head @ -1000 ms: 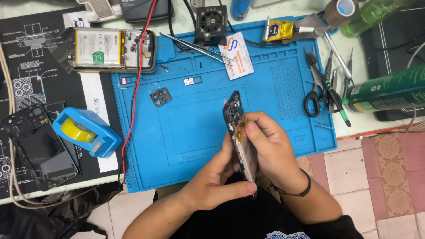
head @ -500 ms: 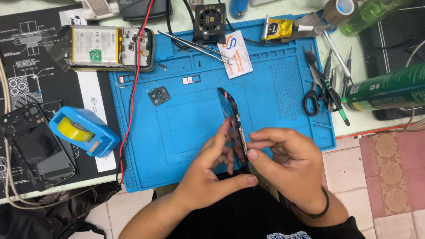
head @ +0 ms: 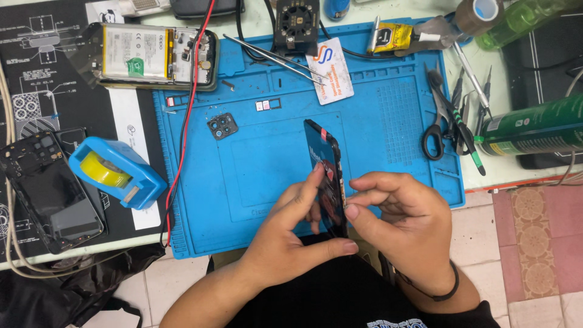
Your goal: The person uses a precision tool to scrape adhesive residue from the edges of a disassembled smartphone frame. They then pick up a replacement screen assembly, align it with the frame, and press the edges together to attach it. The person rotates the phone to inspect the fit and alignment of the new screen.
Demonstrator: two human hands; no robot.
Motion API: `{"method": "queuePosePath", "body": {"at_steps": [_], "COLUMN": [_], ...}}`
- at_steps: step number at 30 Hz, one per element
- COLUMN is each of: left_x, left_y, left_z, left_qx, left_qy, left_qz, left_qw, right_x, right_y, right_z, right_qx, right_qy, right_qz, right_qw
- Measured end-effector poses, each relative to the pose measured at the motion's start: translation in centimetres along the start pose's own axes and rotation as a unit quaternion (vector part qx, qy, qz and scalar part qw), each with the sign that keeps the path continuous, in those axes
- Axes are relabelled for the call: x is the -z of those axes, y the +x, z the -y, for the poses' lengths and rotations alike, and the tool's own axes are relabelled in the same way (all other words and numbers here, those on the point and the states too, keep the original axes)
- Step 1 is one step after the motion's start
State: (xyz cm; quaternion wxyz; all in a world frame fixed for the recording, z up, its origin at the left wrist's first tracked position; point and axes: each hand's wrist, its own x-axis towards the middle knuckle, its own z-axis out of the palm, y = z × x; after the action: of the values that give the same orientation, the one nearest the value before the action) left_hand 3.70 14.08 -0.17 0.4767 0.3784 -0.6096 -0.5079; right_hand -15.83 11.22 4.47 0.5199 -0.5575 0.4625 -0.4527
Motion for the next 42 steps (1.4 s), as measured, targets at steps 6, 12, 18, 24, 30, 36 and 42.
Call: {"method": "queuePosePath", "body": {"at_steps": [6, 12, 18, 24, 30, 36, 42], "left_x": [-0.03, 0.19, 0.21, 0.32, 0.39, 0.26, 0.23], "left_y": [0.0, 0.04, 0.03, -0.08, -0.13, -0.11, -0.1], "left_z": [-0.17, -0.29, -0.4, -0.41, -0.37, -0.41, -0.34], "left_qx": [0.009, 0.029, 0.039, 0.045, 0.043, 0.038, 0.042], "left_qy": [0.014, 0.04, 0.042, 0.045, 0.039, 0.041, 0.039], "left_qz": [0.0, 0.006, 0.002, -0.003, -0.007, -0.007, -0.002], "left_qw": [1.0, 0.999, 0.998, 0.998, 0.998, 0.998, 0.998], "right_x": [0.12, 0.34, 0.25, 0.15, 0.06, 0.19, 0.26], "right_y": [-0.02, -0.04, -0.01, 0.12, 0.24, 0.15, 0.05], "right_z": [0.01, -0.21, -0.42, -0.54, -0.61, -0.64, -0.77], "right_qx": [-0.003, -0.012, -0.006, -0.015, -0.017, -0.014, -0.02], "right_qy": [-0.005, -0.006, -0.006, 0.003, -0.008, 0.002, 0.012], "right_qz": [0.002, 0.0, -0.002, 0.006, 0.006, 0.007, 0.008], "right_qw": [1.0, 1.0, 1.0, 1.0, 1.0, 1.0, 1.0]}}
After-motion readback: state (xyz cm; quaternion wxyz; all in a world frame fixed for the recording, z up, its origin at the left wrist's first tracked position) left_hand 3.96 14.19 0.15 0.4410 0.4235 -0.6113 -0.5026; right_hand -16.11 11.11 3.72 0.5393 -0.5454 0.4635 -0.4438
